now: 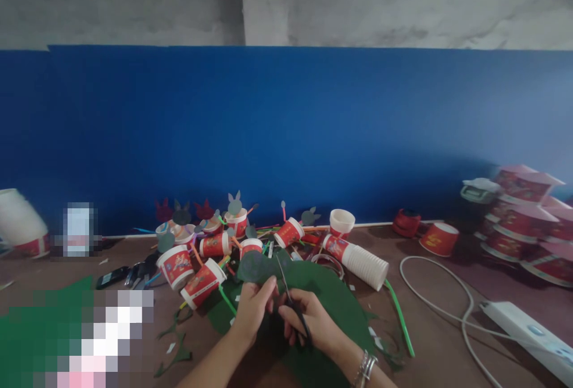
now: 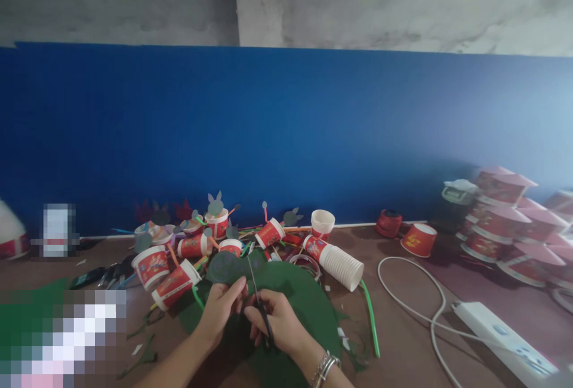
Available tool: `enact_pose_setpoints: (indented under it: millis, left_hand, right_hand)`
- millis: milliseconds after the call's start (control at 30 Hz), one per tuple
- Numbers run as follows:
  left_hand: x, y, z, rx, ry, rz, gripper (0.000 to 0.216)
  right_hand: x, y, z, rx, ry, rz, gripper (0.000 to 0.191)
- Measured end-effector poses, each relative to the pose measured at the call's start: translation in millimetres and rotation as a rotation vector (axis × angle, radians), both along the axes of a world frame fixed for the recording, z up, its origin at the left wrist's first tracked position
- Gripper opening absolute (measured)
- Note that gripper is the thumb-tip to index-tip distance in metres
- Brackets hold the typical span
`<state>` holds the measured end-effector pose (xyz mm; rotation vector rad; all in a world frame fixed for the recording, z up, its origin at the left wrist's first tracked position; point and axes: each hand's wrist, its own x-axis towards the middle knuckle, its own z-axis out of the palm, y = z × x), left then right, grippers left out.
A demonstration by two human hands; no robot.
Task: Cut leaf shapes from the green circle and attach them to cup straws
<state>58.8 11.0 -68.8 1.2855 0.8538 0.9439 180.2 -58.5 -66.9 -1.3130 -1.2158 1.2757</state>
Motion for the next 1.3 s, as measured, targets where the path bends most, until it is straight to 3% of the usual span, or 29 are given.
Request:
enact_pose_setpoints:
  millis: [600, 1300]
  left_hand:
    - [0.0, 1.5, -3.1, -0.017, -0.039, -0.014, 0.042]
    - [-1.1, -1.4, 7.2, -0.044, -0.098, -0.014, 0.039]
  right_hand:
    - [-3.5, 0.2, -3.0, 0.006, -0.098, -0.049, 0.040]
    - [-6.1, 2.4, -0.7, -0.051, -0.124, -0.100, 0.036]
